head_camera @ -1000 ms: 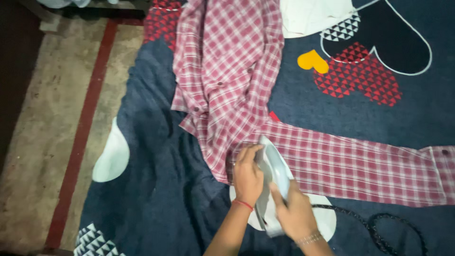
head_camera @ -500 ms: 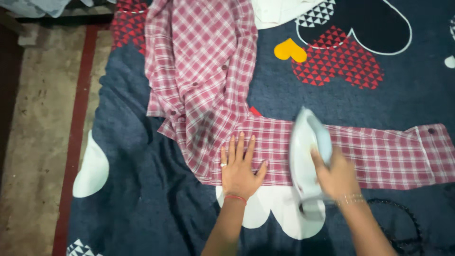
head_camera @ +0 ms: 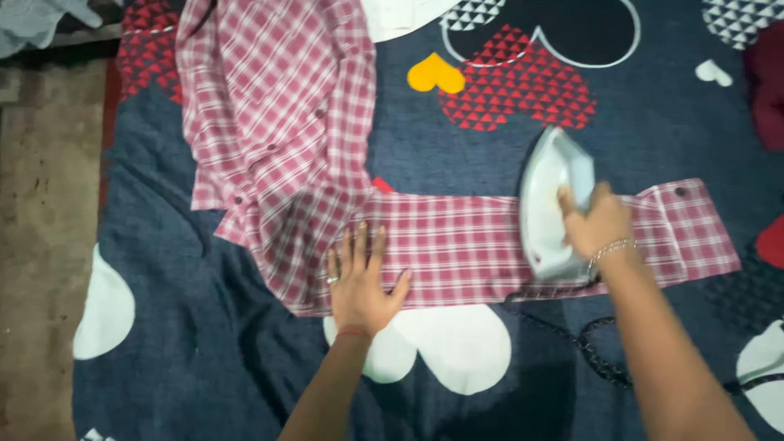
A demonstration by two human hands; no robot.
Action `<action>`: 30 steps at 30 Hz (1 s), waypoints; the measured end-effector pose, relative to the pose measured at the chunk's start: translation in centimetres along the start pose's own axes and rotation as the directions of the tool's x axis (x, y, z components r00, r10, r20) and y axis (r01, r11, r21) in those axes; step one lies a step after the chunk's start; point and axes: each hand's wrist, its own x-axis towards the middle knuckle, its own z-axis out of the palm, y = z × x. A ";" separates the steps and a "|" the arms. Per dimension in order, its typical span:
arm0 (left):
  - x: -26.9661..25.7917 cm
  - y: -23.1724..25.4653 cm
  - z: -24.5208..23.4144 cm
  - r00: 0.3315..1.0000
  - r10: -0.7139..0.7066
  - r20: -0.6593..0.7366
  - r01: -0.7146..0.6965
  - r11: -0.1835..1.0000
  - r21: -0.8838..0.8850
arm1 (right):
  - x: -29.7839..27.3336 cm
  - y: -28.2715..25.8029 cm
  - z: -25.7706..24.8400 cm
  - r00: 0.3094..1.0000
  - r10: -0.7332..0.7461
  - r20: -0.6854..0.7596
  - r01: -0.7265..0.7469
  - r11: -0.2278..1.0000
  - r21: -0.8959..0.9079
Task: The person irons a red and white checkered shirt laid out on a bed. They smooth the sleeves and body, use a white iron to press the fabric, and repeatedly lift and reposition the shirt to continue ironing different sections.
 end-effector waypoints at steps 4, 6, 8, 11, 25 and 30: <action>-0.3 -0.1 0.6 1.000 0.018 -0.024 -0.017 0.998 0.057 | -8.4 7.3 -0.1 0.995 -0.091 -0.045 0.088 0.994 -0.071; -0.4 -0.1 0.5 0.998 0.030 -0.047 -0.026 0.997 0.077 | -10.3 10.3 -1.8 0.992 0.122 0.018 -0.118 0.984 -0.133; 0.5 0.0 0.8 0.997 0.025 -0.073 -0.019 0.996 0.082 | -8.0 12.4 -4.3 0.983 0.180 -0.026 -0.181 0.972 -0.148; -0.2 -0.1 0.8 0.999 0.014 -0.050 -0.011 0.997 0.070 | -2.3 13.1 -7.4 0.976 0.215 -0.042 -0.216 0.976 -0.008; -0.4 -0.7 1.7 0.999 0.030 -0.035 -0.022 0.980 0.196 | -5.9 18.1 -7.0 0.947 0.217 -0.236 -0.222 0.975 0.005; 0.5 -0.4 3.6 0.998 -0.036 -0.058 0.052 0.946 0.320 | 5.5 17.4 -10.0 0.939 0.228 -0.259 -0.225 0.973 0.043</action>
